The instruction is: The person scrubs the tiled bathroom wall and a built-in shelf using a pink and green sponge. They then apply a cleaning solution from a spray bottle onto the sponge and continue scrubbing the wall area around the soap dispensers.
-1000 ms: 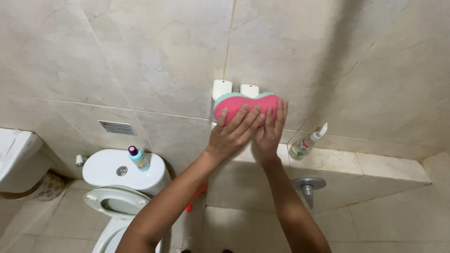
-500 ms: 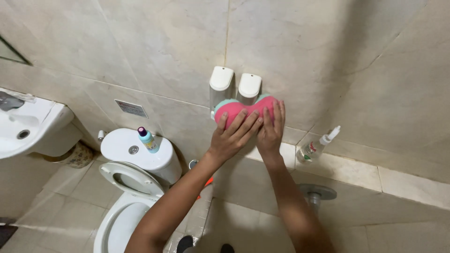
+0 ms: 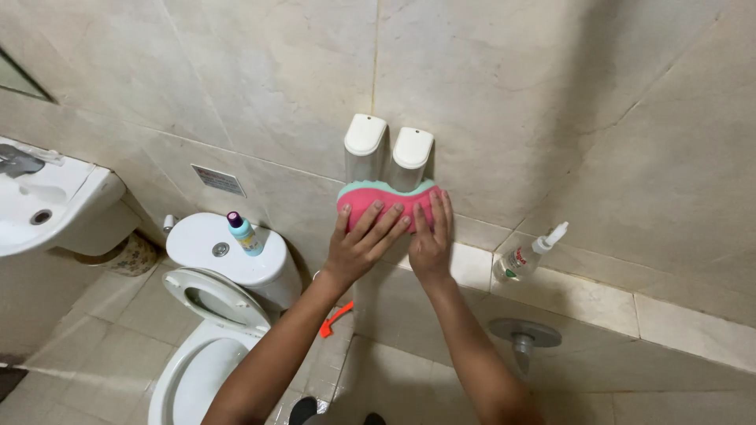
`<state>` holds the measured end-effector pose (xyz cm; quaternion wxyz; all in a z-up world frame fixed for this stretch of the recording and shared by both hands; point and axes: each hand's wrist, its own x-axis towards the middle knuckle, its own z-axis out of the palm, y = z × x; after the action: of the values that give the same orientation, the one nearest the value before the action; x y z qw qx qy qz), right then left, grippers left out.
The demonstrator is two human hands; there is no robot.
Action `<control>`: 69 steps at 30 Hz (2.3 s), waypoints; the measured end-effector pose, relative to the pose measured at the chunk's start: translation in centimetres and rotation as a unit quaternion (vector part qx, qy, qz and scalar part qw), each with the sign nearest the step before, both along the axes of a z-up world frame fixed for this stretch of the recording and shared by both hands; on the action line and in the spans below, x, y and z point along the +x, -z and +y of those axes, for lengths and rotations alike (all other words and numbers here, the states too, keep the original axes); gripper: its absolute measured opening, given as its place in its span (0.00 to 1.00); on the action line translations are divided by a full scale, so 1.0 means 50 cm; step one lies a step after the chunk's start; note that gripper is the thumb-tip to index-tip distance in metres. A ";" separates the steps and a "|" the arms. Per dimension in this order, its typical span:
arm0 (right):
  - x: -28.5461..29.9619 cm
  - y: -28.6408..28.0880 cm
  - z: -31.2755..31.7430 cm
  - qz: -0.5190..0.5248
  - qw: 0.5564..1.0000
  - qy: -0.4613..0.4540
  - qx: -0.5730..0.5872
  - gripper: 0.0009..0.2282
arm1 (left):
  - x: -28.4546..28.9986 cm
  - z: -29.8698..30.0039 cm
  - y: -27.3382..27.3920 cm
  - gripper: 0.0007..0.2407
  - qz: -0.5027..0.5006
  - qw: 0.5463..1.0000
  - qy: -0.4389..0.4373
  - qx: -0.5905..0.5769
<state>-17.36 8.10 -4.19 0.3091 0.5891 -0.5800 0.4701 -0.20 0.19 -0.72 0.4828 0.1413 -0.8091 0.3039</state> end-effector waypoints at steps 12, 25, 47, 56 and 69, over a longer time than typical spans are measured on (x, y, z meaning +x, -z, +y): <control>0.069 -0.160 -0.020 0.001 0.996 0.057 -0.065 0.22 | 0.024 -0.059 -0.150 0.15 0.039 0.998 0.041 -0.036; 0.136 -0.062 -0.039 0.043 0.989 0.140 -0.007 0.23 | 0.084 -0.175 -0.057 0.16 0.018 0.990 0.119 -0.068; 0.298 -0.230 -0.126 0.076 0.975 0.206 0.032 0.21 | 0.059 -0.358 -0.088 0.16 0.059 0.920 0.374 0.098; 0.292 -0.119 -0.108 0.056 0.971 0.224 0.061 0.21 | 0.036 -0.310 0.045 0.18 0.066 0.889 0.410 0.195; 0.258 -0.258 -0.066 0.094 0.974 0.202 0.035 0.24 | 0.094 -0.236 -0.139 0.15 0.083 0.941 0.306 0.122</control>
<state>-4.45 4.82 8.70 0.4299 0.5119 -0.6713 0.3202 4.51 -11.62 6.21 0.5970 -0.0301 -0.8012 0.0277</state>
